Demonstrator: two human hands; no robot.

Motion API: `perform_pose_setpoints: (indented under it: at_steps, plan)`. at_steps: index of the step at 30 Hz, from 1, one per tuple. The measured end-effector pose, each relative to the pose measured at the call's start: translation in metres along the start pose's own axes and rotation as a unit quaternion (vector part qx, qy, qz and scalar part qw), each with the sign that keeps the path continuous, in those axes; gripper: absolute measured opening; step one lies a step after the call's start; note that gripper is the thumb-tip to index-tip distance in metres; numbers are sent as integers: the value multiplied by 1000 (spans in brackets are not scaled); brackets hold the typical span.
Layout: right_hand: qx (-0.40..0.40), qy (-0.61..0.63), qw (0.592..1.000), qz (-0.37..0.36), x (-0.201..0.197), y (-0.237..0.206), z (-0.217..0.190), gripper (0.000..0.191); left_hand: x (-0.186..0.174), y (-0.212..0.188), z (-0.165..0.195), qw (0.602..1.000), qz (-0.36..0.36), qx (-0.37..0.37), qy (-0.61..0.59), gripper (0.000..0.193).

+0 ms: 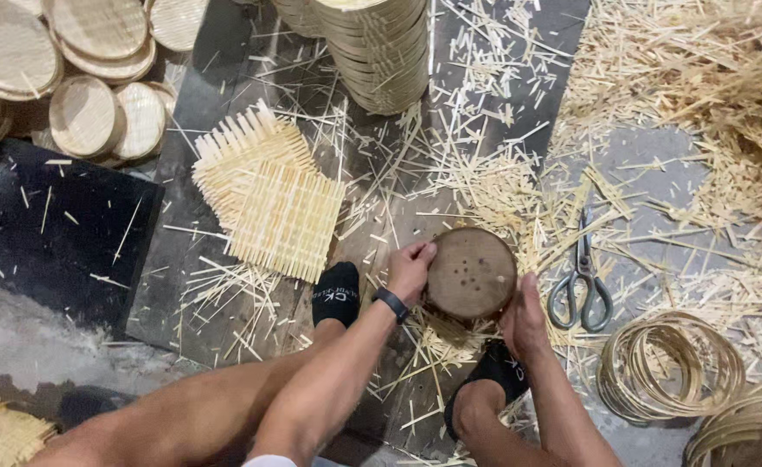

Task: The person sits on the floor assembling round bamboo steamer baskets. They weave and fold a square bamboo mat around a wooden mold, trim excess strips with scissors, press a bamboo ring rim into place, and set finished basket bases aside with completed baskets.

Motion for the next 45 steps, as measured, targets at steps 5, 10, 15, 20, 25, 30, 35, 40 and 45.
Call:
perform_pose_setpoints:
  at_steps: [5,10,15,20,25,30,35,40,45]
  plan:
    - [-25,-102,994,35,3,6,15,38,-46,16,89,828,50,291,476,60]
    - [51,-103,991,66,-6,1,38,36,-179,37,122,728,191,113,648,76]
    - [-55,-130,981,131,-33,-11,14,41,-177,-1,134,745,150,226,610,67]
    - [-168,-37,983,59,-37,-3,-10,38,-45,-87,112,723,0,443,530,53]
    - [-67,-78,990,100,-46,18,6,23,54,-165,64,639,-315,497,495,62]
    - [-89,-120,980,133,-48,16,11,19,29,-124,85,757,-278,455,378,56]
    - [-92,-96,984,119,-53,19,11,20,-52,-2,29,990,-35,66,116,49]
    - [-111,-74,985,107,-54,19,19,22,-57,15,-8,988,-78,-9,130,33]
    - [-197,-183,944,192,-96,-1,5,33,-60,8,-7,982,-89,-16,167,37]
Point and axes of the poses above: each hand's wrist, its own y-axis towards the middle knuckle, its own x-axis out of the palm, z = x × y, the point moved 10 cm from there along y, towards the middle knuckle, and after that the axes turned 8 degrees about x, right-handed, at the moved point
